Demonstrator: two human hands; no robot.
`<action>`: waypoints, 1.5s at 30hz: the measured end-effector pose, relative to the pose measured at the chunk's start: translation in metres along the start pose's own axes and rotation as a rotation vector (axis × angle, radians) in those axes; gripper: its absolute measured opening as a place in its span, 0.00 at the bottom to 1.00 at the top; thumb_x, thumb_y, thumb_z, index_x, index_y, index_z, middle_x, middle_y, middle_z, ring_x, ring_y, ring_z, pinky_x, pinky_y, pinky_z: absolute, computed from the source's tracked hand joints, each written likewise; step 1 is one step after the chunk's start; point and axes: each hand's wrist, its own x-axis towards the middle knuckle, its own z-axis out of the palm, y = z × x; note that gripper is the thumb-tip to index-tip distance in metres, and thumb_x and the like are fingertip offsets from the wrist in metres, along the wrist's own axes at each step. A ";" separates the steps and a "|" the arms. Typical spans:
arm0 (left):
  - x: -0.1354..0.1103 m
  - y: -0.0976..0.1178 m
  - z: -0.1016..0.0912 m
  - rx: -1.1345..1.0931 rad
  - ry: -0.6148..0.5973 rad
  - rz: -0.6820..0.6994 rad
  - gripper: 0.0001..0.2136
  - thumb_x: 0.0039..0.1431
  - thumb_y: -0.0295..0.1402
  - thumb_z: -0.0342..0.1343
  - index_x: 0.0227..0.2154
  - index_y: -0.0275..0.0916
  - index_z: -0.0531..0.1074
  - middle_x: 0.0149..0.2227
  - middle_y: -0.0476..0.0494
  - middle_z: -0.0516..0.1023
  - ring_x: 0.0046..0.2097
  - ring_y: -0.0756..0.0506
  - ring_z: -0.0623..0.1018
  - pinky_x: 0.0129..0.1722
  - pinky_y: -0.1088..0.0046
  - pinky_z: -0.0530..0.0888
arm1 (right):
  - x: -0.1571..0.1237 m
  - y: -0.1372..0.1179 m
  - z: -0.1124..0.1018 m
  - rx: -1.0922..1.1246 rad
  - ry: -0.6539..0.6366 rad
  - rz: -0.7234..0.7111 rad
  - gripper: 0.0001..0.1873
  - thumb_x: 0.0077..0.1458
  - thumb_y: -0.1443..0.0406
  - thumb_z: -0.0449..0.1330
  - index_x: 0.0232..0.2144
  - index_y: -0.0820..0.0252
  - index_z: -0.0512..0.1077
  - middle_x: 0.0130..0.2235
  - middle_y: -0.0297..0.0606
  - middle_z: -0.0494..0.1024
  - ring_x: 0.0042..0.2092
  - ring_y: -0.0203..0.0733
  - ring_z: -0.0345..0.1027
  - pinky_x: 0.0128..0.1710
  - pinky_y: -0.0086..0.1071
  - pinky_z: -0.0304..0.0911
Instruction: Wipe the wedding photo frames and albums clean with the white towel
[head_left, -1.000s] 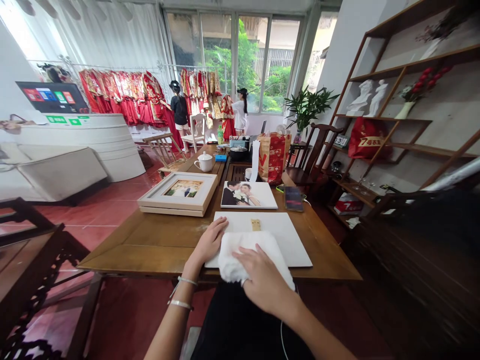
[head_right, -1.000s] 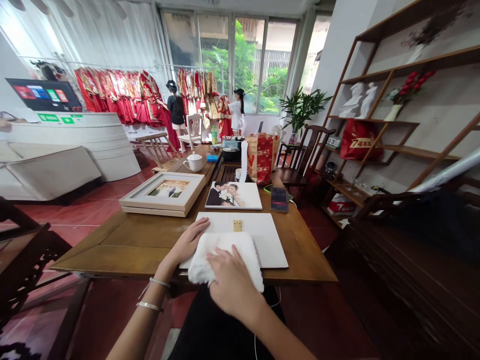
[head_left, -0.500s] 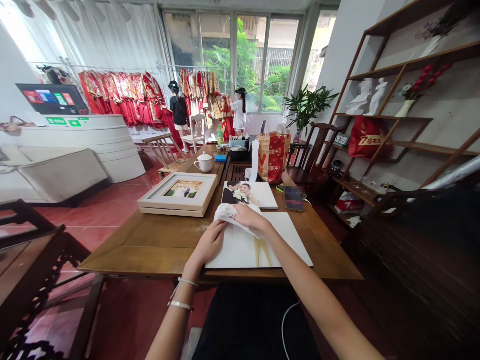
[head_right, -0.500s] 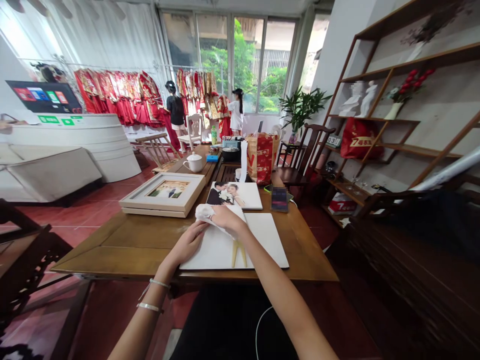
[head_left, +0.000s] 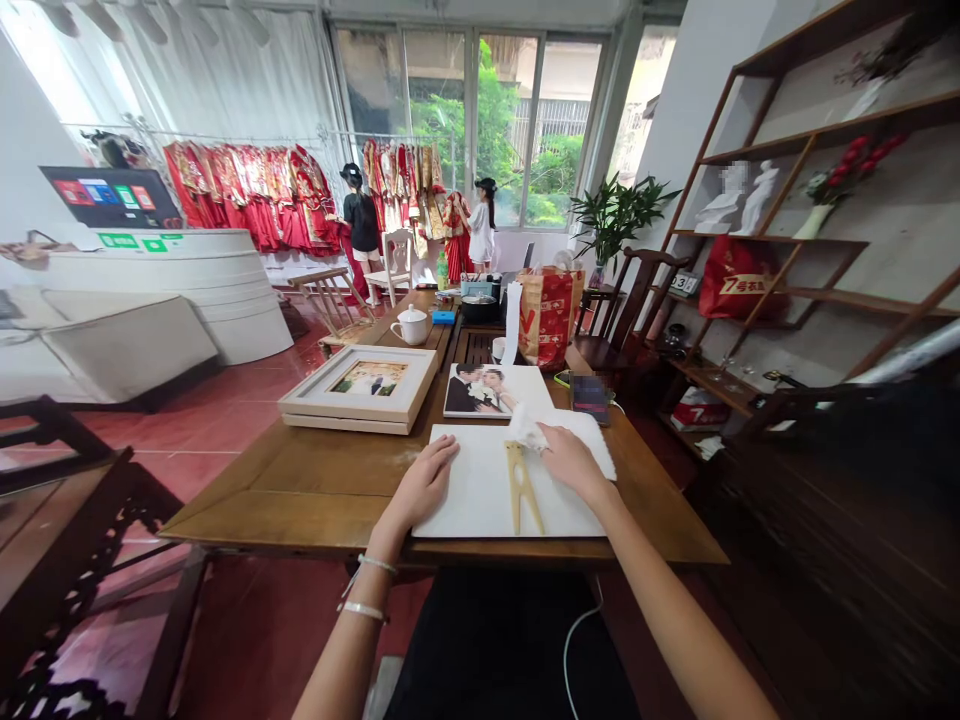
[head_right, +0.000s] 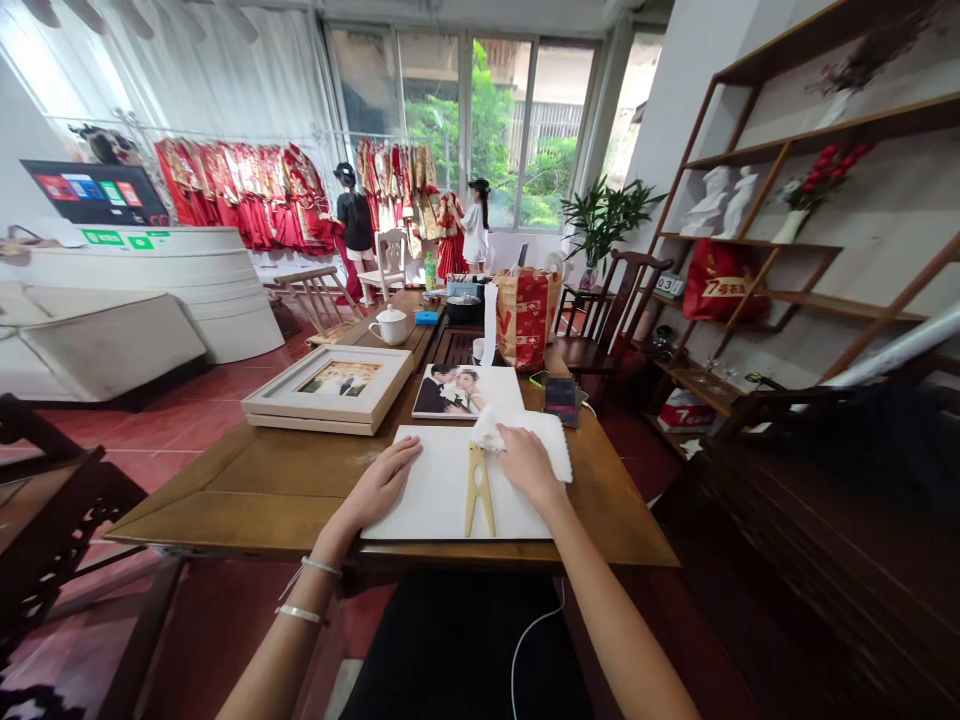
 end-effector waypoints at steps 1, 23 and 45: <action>0.000 0.000 0.000 0.004 -0.001 0.001 0.19 0.62 0.30 0.42 0.52 0.35 0.70 0.60 0.37 0.66 0.63 0.42 0.62 0.63 0.57 0.59 | -0.005 0.006 0.000 -0.020 0.019 0.023 0.28 0.51 0.76 0.48 0.55 0.69 0.65 0.56 0.53 0.69 0.58 0.54 0.59 0.57 0.45 0.50; 0.001 -0.004 0.003 -0.018 0.011 0.019 0.19 0.61 0.29 0.43 0.52 0.34 0.70 0.60 0.35 0.66 0.63 0.41 0.63 0.62 0.57 0.60 | -0.115 -0.051 0.011 0.158 -0.242 -0.452 0.45 0.36 0.75 0.49 0.59 0.46 0.61 0.63 0.27 0.60 0.66 0.43 0.42 0.64 0.55 0.26; 0.002 -0.006 0.003 -0.003 0.012 0.029 0.19 0.61 0.29 0.43 0.52 0.36 0.70 0.60 0.37 0.67 0.63 0.42 0.63 0.63 0.57 0.59 | -0.028 -0.061 0.025 -0.145 -0.207 -0.191 0.41 0.46 0.72 0.53 0.62 0.40 0.53 0.68 0.32 0.42 0.67 0.58 0.21 0.58 0.65 0.21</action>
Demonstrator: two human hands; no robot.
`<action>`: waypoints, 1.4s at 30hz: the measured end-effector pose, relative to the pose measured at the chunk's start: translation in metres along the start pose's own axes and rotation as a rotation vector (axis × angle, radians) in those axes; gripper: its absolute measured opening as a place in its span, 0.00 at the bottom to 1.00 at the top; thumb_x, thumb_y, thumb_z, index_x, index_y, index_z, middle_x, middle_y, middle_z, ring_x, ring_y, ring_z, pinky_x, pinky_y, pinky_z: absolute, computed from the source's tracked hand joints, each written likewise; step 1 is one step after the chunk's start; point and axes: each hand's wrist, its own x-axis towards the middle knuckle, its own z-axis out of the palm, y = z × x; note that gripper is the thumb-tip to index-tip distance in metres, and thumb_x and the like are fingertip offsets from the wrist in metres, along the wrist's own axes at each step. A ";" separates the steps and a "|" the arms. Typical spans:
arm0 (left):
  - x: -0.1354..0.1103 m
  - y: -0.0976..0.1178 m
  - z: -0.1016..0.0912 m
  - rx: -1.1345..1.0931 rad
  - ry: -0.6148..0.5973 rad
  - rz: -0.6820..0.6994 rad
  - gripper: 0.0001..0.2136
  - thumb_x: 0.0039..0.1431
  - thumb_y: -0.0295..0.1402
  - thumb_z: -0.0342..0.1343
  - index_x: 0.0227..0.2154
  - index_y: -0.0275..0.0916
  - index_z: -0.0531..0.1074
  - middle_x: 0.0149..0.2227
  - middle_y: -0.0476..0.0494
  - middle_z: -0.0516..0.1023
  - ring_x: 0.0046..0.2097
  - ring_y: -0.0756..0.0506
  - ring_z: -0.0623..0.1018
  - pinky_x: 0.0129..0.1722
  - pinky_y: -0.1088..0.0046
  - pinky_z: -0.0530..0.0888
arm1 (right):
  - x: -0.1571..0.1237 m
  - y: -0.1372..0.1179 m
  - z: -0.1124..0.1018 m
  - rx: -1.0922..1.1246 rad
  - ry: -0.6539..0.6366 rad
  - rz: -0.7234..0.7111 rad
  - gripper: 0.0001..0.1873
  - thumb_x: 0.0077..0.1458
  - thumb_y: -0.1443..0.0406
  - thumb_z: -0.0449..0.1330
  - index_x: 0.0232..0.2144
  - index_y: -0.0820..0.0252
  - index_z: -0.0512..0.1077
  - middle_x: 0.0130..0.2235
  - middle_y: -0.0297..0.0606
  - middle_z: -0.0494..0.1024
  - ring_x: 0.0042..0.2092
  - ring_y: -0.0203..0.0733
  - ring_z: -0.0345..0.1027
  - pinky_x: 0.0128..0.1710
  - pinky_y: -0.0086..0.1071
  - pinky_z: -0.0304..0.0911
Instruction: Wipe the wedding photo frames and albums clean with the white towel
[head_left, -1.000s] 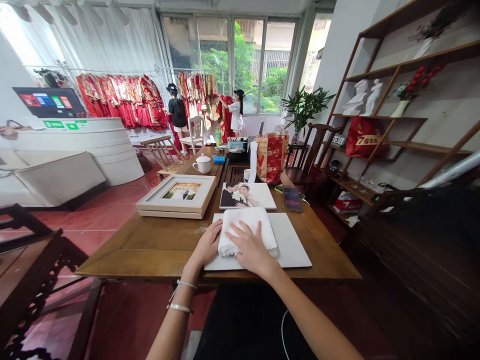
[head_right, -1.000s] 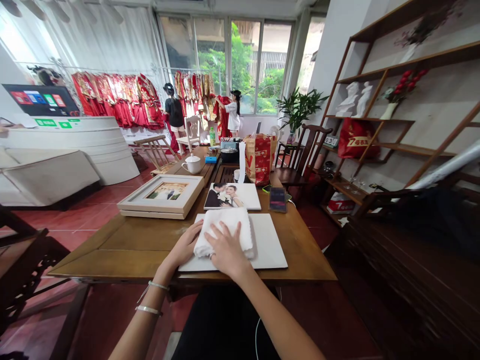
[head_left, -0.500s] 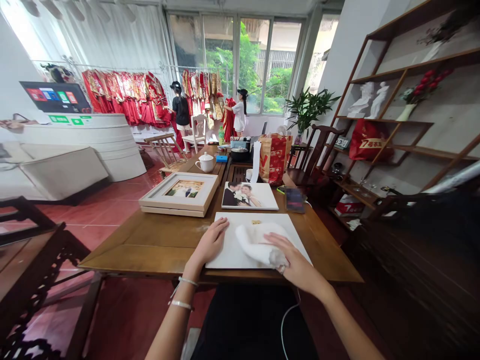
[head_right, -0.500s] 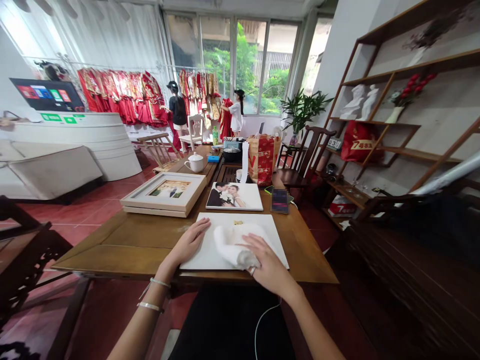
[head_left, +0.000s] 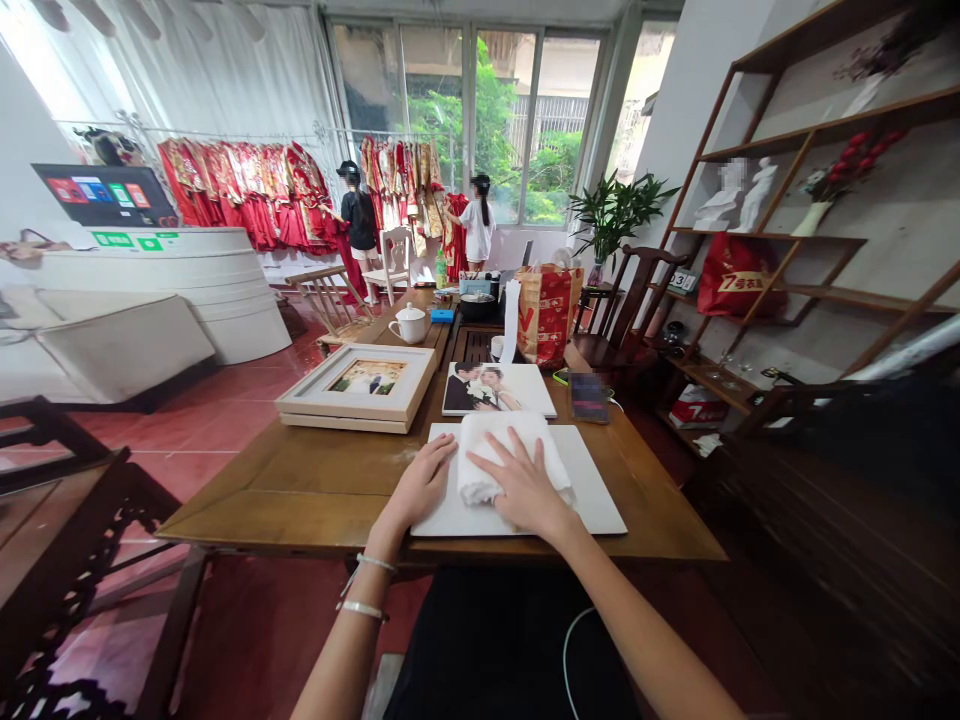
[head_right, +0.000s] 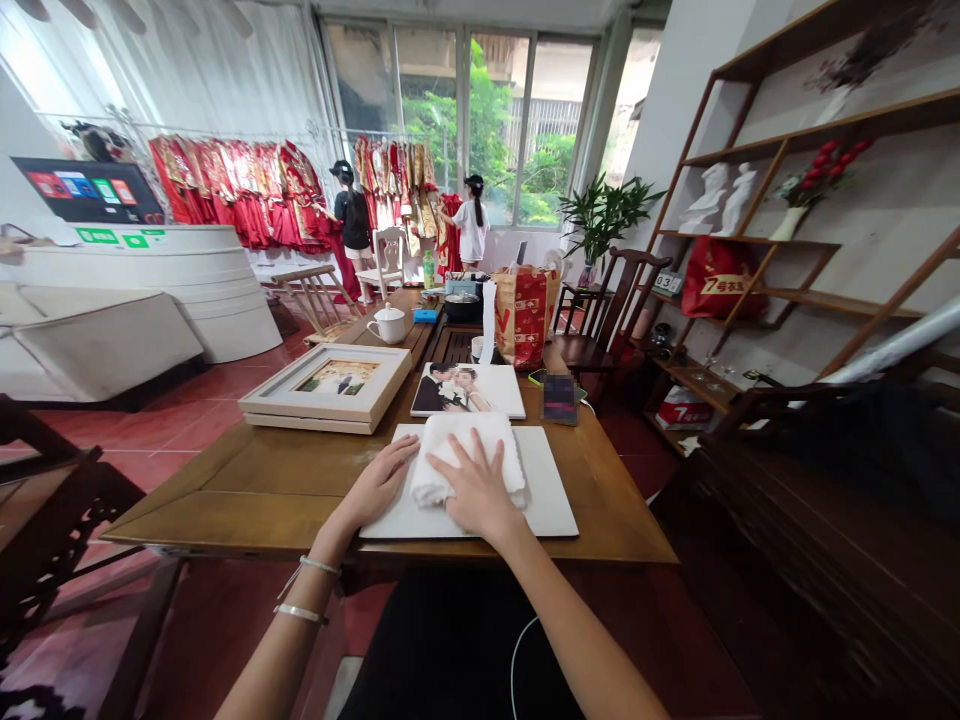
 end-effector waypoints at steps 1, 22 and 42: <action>0.000 0.000 0.000 0.000 -0.002 -0.001 0.19 0.61 0.29 0.43 0.52 0.36 0.70 0.60 0.36 0.67 0.63 0.42 0.63 0.62 0.57 0.60 | -0.012 -0.005 0.001 -0.004 -0.009 -0.043 0.43 0.44 0.73 0.53 0.62 0.40 0.53 0.69 0.32 0.41 0.67 0.57 0.21 0.58 0.65 0.21; -0.001 0.002 -0.001 -0.016 -0.001 -0.021 0.18 0.61 0.30 0.43 0.52 0.36 0.70 0.60 0.38 0.66 0.63 0.42 0.63 0.63 0.57 0.59 | 0.010 0.047 -0.013 0.030 0.065 0.189 0.39 0.47 0.74 0.48 0.62 0.48 0.56 0.67 0.40 0.49 0.67 0.61 0.32 0.56 0.70 0.32; -0.001 0.001 -0.001 -0.032 0.010 -0.004 0.18 0.61 0.29 0.44 0.52 0.37 0.70 0.60 0.38 0.66 0.63 0.42 0.63 0.63 0.57 0.59 | -0.086 0.054 -0.010 0.117 0.010 -0.089 0.49 0.33 0.78 0.46 0.59 0.40 0.59 0.66 0.23 0.52 0.67 0.43 0.35 0.63 0.55 0.30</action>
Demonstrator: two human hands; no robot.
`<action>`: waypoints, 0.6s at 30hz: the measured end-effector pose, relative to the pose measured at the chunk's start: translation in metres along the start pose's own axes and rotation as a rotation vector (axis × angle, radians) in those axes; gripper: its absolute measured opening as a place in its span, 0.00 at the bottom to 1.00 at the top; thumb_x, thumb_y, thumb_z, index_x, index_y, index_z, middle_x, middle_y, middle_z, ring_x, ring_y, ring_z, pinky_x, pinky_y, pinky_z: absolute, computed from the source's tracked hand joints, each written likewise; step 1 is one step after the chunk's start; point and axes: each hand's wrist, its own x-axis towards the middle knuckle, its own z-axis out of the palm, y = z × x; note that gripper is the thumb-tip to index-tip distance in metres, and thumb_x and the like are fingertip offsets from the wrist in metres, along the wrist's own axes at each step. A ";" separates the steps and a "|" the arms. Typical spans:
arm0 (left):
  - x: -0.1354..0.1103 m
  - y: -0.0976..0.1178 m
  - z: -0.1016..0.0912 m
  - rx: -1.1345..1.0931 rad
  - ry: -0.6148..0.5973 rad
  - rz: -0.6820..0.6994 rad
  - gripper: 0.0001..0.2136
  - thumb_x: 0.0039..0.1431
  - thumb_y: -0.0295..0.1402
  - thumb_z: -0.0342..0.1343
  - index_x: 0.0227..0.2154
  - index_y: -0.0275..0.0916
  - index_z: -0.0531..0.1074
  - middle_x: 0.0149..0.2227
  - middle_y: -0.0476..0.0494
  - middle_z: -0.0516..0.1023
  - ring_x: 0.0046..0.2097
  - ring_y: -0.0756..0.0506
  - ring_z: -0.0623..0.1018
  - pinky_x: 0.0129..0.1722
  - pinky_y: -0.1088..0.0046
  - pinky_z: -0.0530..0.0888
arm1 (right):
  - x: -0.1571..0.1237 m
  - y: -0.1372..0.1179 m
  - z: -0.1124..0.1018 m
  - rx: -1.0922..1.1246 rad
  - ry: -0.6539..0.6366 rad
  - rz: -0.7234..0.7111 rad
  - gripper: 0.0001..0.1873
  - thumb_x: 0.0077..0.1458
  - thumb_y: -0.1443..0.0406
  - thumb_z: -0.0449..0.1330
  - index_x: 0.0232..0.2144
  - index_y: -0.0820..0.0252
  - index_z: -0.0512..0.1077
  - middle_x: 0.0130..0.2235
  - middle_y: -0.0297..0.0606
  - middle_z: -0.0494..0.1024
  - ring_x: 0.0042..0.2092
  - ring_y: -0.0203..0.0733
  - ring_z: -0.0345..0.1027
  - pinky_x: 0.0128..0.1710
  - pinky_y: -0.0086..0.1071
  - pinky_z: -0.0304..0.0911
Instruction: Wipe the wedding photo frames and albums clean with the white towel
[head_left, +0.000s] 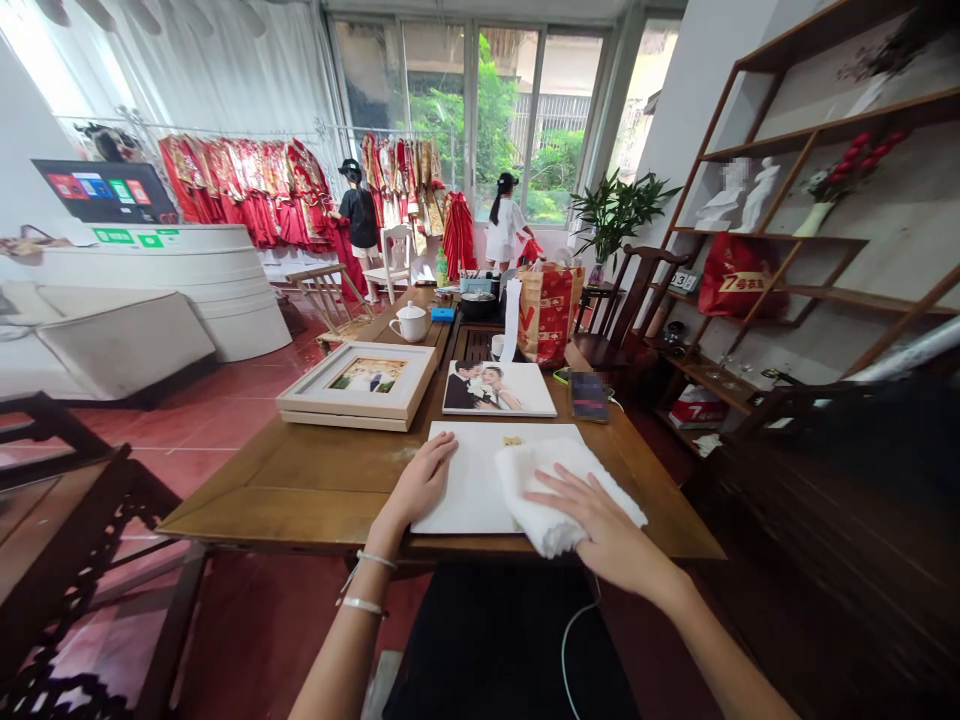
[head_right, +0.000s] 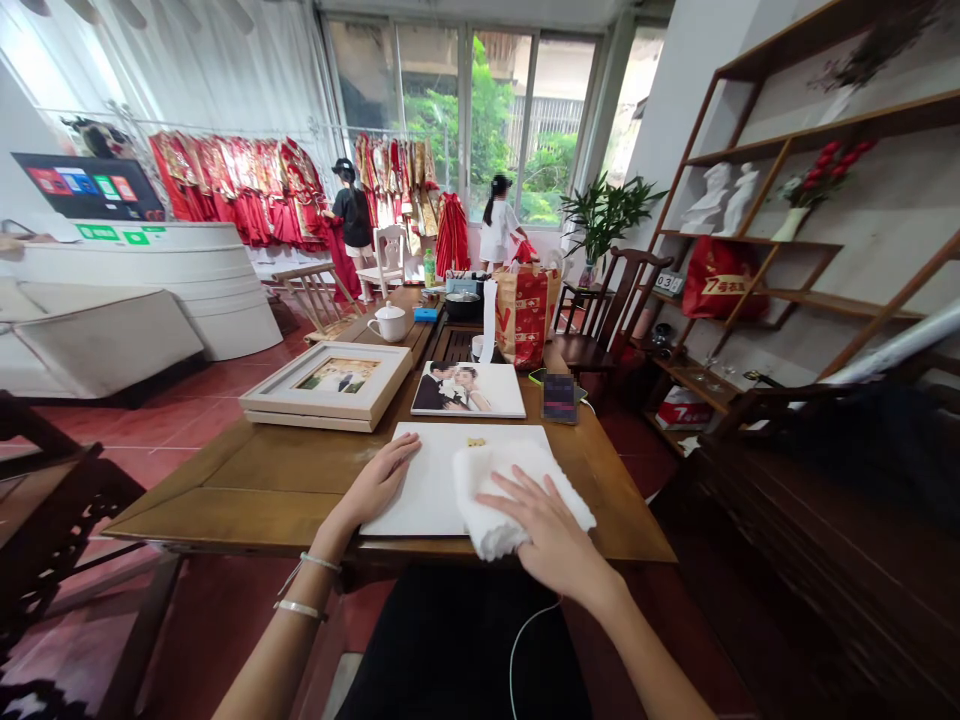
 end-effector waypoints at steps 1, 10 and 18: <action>0.000 0.000 0.000 0.002 -0.001 0.003 0.18 0.61 0.29 0.44 0.52 0.38 0.70 0.60 0.39 0.66 0.63 0.42 0.63 0.63 0.57 0.59 | 0.009 0.009 -0.002 -0.014 0.020 0.046 0.48 0.34 0.77 0.46 0.60 0.41 0.59 0.66 0.25 0.52 0.67 0.44 0.35 0.63 0.56 0.30; 0.000 -0.001 0.000 0.016 -0.002 -0.003 0.18 0.61 0.29 0.44 0.51 0.37 0.70 0.60 0.38 0.67 0.63 0.42 0.63 0.63 0.56 0.59 | 0.079 0.035 -0.010 -0.102 0.034 0.209 0.42 0.43 0.75 0.48 0.62 0.47 0.55 0.67 0.34 0.47 0.68 0.54 0.30 0.60 0.64 0.29; 0.000 0.001 0.001 0.013 -0.001 -0.018 0.19 0.61 0.29 0.43 0.52 0.35 0.70 0.60 0.37 0.66 0.63 0.42 0.63 0.63 0.57 0.58 | 0.001 0.002 0.015 -0.141 0.050 0.185 0.51 0.36 0.78 0.47 0.63 0.40 0.52 0.68 0.27 0.45 0.68 0.50 0.26 0.62 0.60 0.27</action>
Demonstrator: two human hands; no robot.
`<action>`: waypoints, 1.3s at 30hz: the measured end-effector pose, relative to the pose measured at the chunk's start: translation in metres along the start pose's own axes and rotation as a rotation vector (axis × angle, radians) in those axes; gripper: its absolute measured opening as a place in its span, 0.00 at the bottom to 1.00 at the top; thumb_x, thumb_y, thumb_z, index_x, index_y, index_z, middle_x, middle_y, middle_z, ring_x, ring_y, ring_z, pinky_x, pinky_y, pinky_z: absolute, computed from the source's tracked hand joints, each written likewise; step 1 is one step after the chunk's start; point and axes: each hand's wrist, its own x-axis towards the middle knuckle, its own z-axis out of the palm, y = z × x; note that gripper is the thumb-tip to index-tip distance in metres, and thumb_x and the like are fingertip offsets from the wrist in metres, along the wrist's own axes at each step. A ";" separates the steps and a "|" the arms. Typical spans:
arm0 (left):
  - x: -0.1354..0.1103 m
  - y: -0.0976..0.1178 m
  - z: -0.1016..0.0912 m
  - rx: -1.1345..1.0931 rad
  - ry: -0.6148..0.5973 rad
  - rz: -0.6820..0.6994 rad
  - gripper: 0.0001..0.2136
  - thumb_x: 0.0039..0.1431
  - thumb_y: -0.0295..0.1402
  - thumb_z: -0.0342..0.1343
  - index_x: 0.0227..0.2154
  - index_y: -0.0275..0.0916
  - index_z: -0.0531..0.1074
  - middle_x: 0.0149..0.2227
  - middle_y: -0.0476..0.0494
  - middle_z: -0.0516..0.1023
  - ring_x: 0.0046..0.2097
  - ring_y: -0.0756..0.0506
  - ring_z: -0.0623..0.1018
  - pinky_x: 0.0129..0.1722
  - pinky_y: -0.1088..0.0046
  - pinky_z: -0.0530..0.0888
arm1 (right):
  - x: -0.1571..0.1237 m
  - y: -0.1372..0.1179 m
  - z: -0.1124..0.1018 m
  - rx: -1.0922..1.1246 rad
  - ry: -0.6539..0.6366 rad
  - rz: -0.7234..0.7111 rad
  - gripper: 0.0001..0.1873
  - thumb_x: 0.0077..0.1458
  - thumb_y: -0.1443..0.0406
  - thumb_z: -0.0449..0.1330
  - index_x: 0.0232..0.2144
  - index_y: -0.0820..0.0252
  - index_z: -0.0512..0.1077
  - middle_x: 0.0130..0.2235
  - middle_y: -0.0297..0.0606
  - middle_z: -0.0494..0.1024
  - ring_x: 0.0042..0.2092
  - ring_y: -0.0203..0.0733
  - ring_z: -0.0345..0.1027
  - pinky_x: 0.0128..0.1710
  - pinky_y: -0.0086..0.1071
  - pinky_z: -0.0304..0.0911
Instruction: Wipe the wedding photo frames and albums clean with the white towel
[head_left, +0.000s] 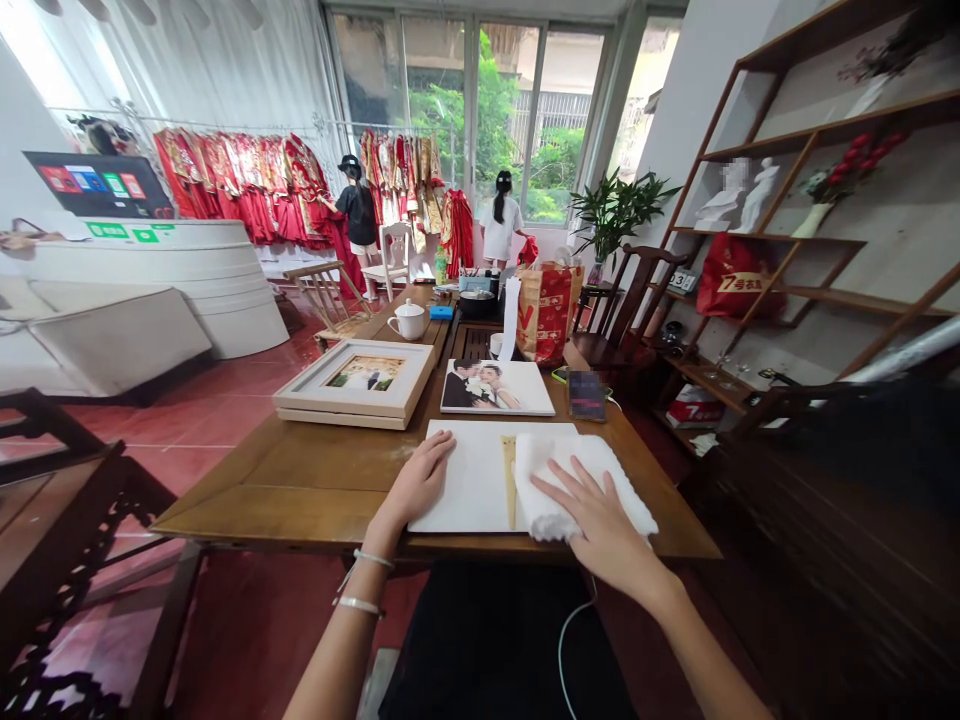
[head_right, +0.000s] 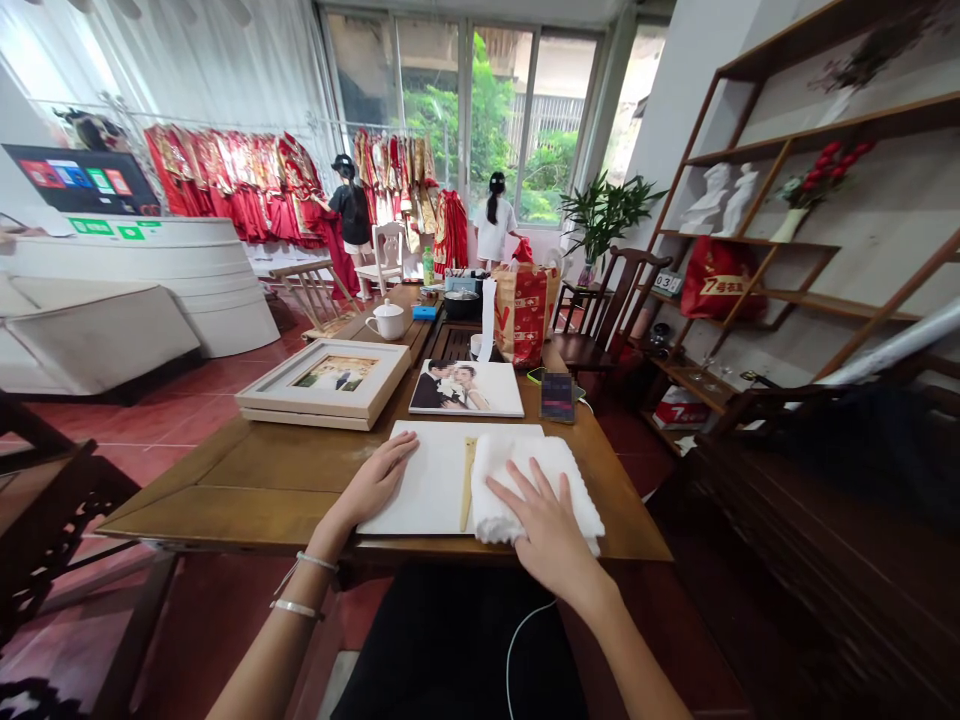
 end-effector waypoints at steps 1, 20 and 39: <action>0.000 0.000 0.000 0.003 -0.003 0.002 0.19 0.61 0.29 0.43 0.52 0.35 0.70 0.60 0.36 0.66 0.63 0.41 0.62 0.63 0.57 0.58 | -0.014 -0.002 0.001 0.002 0.000 -0.011 0.52 0.34 0.78 0.47 0.63 0.39 0.51 0.68 0.25 0.44 0.68 0.49 0.25 0.62 0.60 0.26; 0.000 0.000 0.000 0.041 -0.022 0.011 0.19 0.62 0.30 0.42 0.52 0.35 0.69 0.61 0.36 0.65 0.64 0.42 0.62 0.63 0.58 0.59 | 0.099 0.002 -0.014 0.219 0.003 -0.017 0.39 0.46 0.75 0.48 0.62 0.53 0.57 0.66 0.40 0.53 0.67 0.53 0.34 0.60 0.63 0.25; 0.000 -0.002 0.000 0.021 -0.008 0.030 0.19 0.62 0.29 0.43 0.52 0.37 0.70 0.60 0.38 0.66 0.63 0.43 0.62 0.63 0.57 0.59 | 0.043 -0.002 -0.010 0.107 -0.004 0.076 0.43 0.41 0.76 0.48 0.61 0.46 0.58 0.67 0.36 0.50 0.68 0.53 0.31 0.60 0.63 0.29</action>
